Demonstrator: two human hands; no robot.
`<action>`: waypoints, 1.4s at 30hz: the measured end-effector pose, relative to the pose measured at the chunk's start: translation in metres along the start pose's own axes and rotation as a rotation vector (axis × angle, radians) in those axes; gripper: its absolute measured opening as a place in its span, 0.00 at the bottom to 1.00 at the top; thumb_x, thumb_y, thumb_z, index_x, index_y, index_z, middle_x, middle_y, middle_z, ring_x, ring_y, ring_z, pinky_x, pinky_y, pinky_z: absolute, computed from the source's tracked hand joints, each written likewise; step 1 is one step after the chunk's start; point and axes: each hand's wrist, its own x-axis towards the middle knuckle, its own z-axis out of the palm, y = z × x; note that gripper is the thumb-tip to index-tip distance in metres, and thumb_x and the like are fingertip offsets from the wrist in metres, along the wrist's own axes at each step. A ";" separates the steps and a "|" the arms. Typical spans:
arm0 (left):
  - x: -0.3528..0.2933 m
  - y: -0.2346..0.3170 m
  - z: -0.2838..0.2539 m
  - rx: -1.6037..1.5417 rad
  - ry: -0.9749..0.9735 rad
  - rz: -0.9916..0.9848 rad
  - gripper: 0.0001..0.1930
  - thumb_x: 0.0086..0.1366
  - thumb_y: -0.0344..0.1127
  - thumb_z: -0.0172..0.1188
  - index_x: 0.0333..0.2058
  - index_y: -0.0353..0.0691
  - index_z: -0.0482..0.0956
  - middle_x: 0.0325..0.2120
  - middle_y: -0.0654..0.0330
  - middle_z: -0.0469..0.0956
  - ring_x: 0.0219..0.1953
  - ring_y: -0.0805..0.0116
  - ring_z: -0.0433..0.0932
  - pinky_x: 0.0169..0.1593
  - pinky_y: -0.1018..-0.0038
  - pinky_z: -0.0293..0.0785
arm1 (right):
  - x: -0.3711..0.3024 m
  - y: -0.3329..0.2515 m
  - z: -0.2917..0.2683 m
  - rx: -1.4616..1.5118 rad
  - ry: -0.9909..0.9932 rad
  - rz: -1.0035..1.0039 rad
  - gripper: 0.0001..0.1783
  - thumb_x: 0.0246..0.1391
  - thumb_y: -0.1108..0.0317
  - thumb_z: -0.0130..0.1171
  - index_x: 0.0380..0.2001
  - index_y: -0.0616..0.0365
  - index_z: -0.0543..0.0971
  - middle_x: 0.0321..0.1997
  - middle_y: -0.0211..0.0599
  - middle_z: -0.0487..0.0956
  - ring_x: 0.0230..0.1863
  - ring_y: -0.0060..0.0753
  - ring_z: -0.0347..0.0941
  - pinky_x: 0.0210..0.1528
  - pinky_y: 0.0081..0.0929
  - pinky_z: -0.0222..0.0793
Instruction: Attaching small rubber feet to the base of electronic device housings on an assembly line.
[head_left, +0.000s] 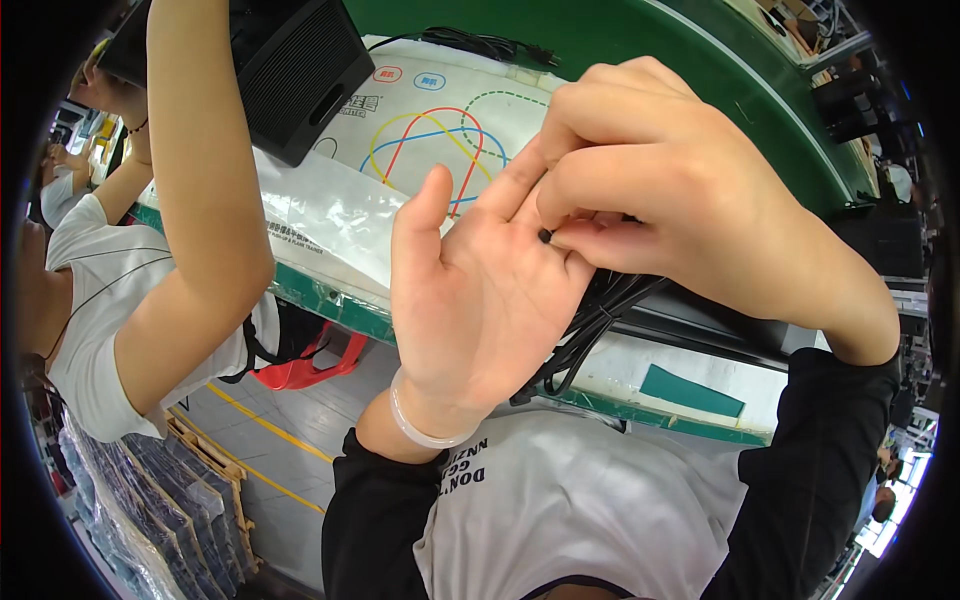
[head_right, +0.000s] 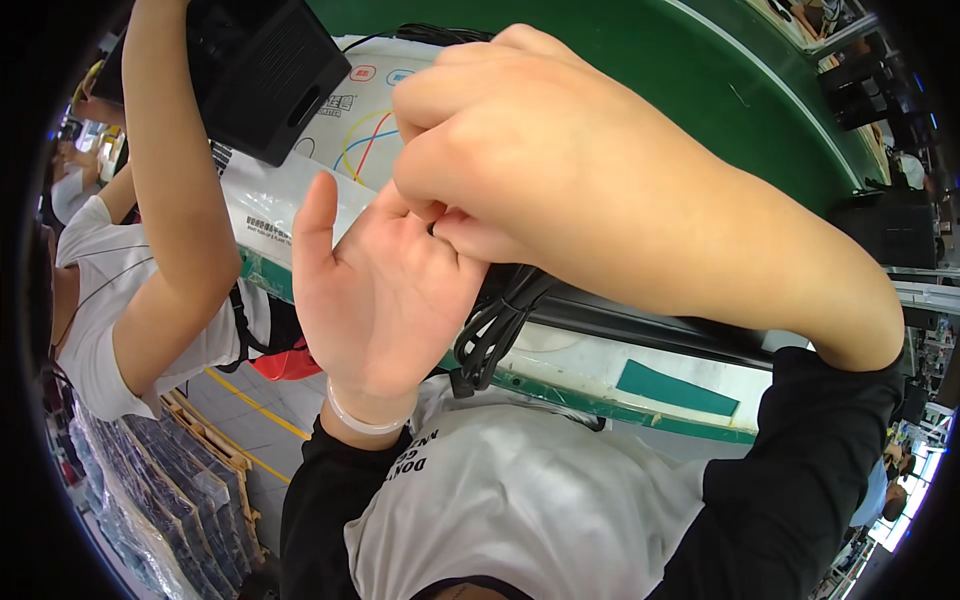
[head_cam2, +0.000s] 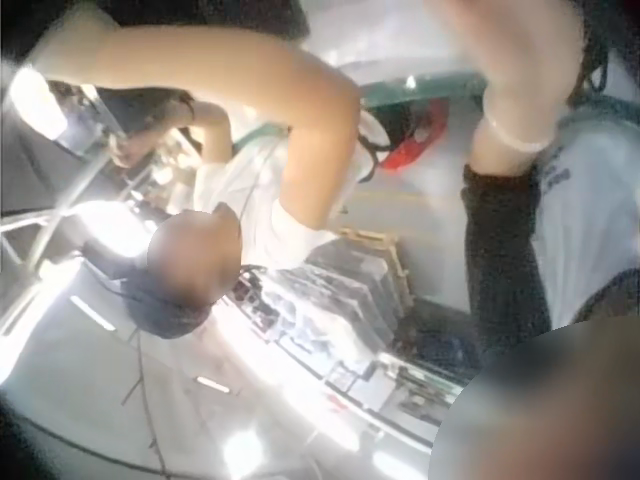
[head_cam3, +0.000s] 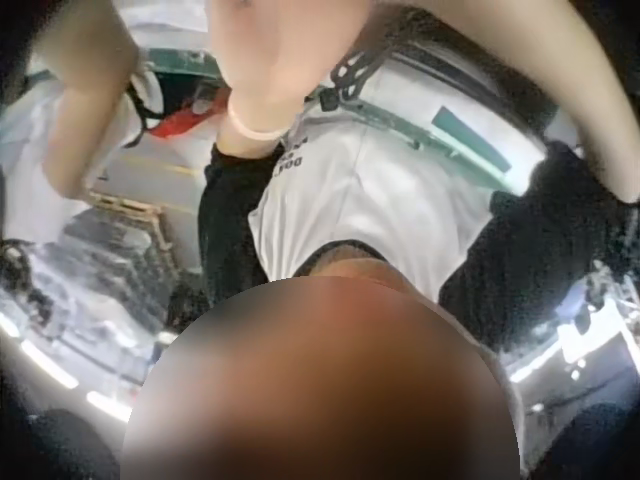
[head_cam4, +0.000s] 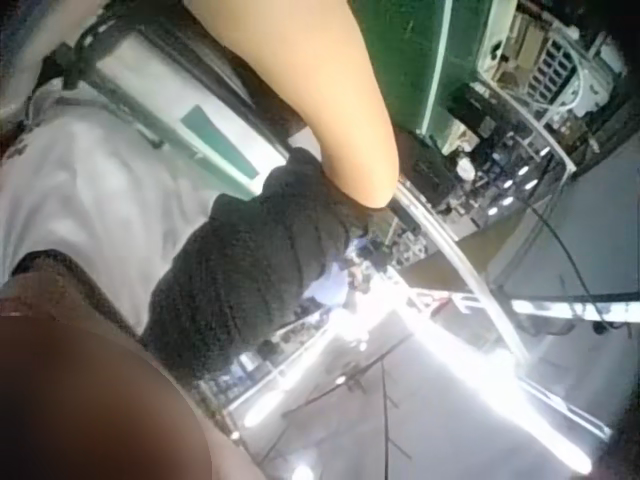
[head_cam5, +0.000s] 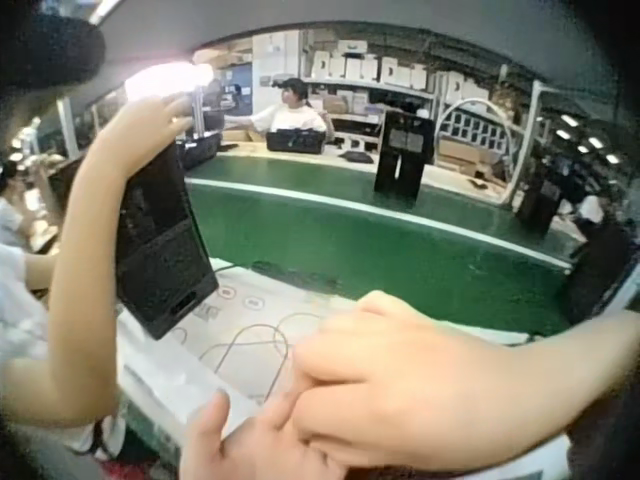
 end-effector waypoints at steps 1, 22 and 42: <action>-0.008 0.004 -0.001 -0.011 0.013 -0.013 0.36 0.68 0.54 0.38 0.61 0.27 0.51 0.59 0.51 0.61 0.63 0.61 0.56 0.66 0.67 0.48 | -0.001 -0.007 0.003 0.036 0.011 0.036 0.11 0.29 0.78 0.65 0.23 0.59 0.78 0.27 0.31 0.72 0.29 0.32 0.69 0.35 0.23 0.64; -0.089 0.066 0.015 -0.052 0.384 0.180 0.22 0.68 0.42 0.42 0.53 0.30 0.62 0.52 0.52 0.66 0.57 0.57 0.64 0.61 0.64 0.61 | 0.000 -0.003 -0.001 0.216 -0.072 0.642 0.03 0.45 0.78 0.63 0.26 0.65 0.79 0.26 0.30 0.79 0.31 0.17 0.75 0.37 0.15 0.72; -0.090 0.076 0.002 -0.130 0.341 0.138 0.22 0.68 0.40 0.41 0.54 0.28 0.61 0.52 0.50 0.66 0.58 0.55 0.63 0.63 0.63 0.60 | 0.027 -0.010 -0.020 0.247 -0.395 0.680 0.06 0.41 0.73 0.67 0.25 0.61 0.82 0.25 0.31 0.80 0.28 0.23 0.73 0.35 0.19 0.68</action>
